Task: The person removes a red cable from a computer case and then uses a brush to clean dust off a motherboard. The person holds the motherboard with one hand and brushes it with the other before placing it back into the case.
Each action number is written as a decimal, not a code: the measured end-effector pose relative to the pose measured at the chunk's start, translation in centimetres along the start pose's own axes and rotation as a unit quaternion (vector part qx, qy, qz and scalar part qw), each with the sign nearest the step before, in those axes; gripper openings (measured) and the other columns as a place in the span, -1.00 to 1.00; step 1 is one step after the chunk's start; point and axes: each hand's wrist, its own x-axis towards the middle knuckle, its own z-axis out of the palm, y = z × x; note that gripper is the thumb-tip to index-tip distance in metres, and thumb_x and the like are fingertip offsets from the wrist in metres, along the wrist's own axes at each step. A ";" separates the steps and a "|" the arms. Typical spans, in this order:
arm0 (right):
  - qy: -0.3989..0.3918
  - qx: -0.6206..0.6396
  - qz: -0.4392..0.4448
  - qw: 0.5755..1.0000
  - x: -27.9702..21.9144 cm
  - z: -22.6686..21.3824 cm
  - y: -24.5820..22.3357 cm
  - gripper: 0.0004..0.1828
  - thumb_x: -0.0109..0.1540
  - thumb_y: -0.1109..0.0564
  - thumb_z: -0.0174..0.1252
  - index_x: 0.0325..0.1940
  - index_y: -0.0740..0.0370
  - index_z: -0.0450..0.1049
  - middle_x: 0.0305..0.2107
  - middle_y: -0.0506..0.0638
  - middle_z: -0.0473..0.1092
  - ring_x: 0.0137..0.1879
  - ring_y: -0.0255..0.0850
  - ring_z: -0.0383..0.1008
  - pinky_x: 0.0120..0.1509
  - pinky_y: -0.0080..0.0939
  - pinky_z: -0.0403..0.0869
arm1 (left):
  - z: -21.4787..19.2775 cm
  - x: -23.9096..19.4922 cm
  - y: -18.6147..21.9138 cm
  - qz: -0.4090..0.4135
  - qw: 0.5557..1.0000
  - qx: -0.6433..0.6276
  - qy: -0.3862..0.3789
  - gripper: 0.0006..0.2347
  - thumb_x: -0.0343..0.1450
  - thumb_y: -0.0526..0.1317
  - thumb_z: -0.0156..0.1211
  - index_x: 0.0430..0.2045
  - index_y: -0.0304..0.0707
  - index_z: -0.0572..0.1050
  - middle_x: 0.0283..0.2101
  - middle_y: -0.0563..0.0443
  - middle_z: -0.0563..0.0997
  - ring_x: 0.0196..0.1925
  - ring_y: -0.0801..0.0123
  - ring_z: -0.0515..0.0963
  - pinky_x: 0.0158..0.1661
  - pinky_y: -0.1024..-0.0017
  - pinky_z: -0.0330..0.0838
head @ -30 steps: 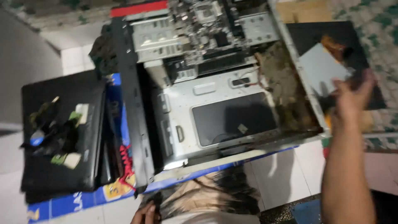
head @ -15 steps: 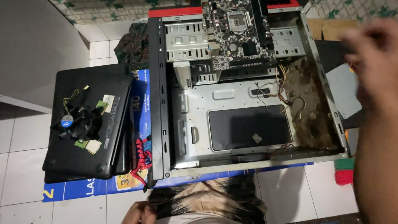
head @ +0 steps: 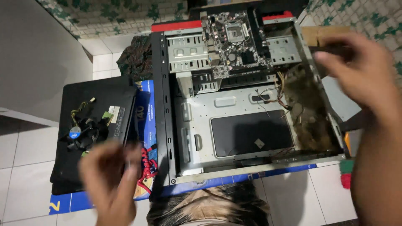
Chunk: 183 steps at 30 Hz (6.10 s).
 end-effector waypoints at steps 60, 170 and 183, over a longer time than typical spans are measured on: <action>0.225 0.185 -0.277 0.916 9.8 8.5 -7.4 -0.83 0.58 0.30 0.17 0.25 0.20 0.55 0.16 0.13 0.52 0.33 0.07 0.56 0.47 0.14 0.62 | 27.7 21.5 -12.8 -0.165 0.899 -0.353 -0.199 -0.28 0.40 -0.52 0.31 0.59 -0.29 0.33 -0.18 0.11 0.62 -0.37 0.60 0.58 -0.57 0.71 0.39; -0.424 0.072 -0.400 0.809 2.5 21.0 -8.0 -0.70 0.17 0.24 0.34 -0.13 -0.14 0.78 -0.26 -0.27 0.78 -0.17 -0.29 0.82 0.01 -0.22 0.70 | 24.8 23.8 -9.4 -0.121 0.817 -0.555 -0.099 -0.33 0.43 -0.64 0.22 0.53 -0.30 0.30 -0.16 -0.13 0.69 -0.35 0.41 0.64 -0.50 0.54 0.58; -0.514 0.140 -0.225 0.816 4.0 10.6 -10.6 -0.89 0.35 0.11 0.44 -0.07 0.05 0.83 -0.38 -0.12 0.76 -0.37 -0.39 0.64 -0.26 -0.43 0.60 | 24.5 23.7 -9.8 -0.142 0.831 -0.528 -0.102 -0.38 0.42 -0.64 0.18 0.45 -0.30 0.32 -0.15 0.03 0.41 -0.31 0.45 0.51 -0.38 0.49 0.58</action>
